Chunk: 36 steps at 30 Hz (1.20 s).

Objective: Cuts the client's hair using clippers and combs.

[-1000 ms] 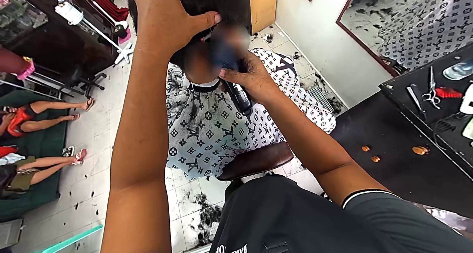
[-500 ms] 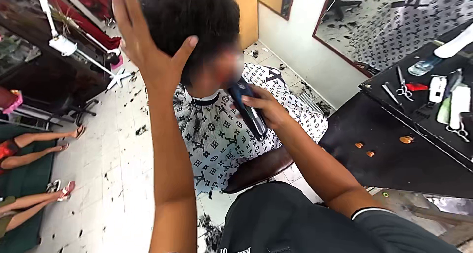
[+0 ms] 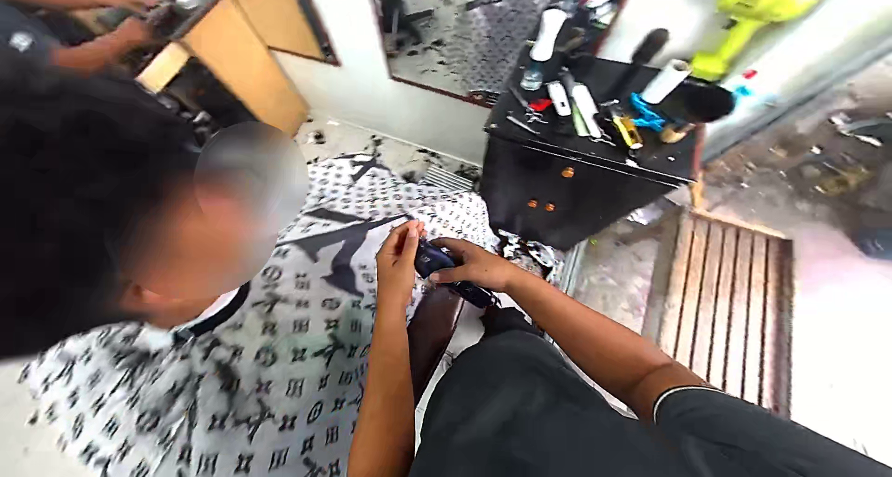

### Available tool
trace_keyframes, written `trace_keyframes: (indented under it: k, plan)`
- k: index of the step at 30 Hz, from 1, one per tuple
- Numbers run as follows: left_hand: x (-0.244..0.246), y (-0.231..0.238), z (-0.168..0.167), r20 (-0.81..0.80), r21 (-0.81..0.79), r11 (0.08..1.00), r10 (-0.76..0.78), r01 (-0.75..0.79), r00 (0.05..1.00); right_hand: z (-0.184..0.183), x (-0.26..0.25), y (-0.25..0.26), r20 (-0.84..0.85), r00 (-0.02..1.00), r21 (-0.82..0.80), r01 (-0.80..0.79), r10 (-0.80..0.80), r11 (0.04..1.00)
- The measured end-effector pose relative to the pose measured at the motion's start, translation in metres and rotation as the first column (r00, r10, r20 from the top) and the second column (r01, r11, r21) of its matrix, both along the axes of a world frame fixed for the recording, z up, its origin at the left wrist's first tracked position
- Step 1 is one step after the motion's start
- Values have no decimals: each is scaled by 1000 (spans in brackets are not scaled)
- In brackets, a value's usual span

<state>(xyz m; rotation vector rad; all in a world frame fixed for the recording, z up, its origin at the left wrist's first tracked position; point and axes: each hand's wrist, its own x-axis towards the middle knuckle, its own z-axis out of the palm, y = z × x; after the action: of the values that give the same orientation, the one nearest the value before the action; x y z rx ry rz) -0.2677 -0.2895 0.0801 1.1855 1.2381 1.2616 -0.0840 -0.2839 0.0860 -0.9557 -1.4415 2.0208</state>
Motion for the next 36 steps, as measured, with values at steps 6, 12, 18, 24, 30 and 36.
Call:
trace_keyframes:
  k: [6, 12, 18, 24, 30, 36]
  plan:
    - [82, 87, -28, 147, -208, 973, 136, -103, 980, -32, 101, 50, -105, 887, -281, 408, -450, 869]
    - [190, 209, -84, 33, -412, 904, 141, -115, 989, -95, 251, 159, 247, 683, -88, 722, -688, 686]
    - [287, 317, -117, -138, -444, 895, -19, -45, 990, -99, 375, 286, 268, 473, 79, 858, -840, 508]
    - [347, 404, -129, -216, -413, 911, -73, -23, 974, -99, 449, 422, 615, 380, 371, 634, -691, 678]
    - [378, 440, -141, -421, -330, 937, -251, 110, 871, -141, 464, 493, 739, 259, 467, 469, -622, 750]
    - [391, 419, -145, -758, -67, 967, -209, 244, 618, -157, 465, 510, 705, 255, 515, 457, -661, 725]
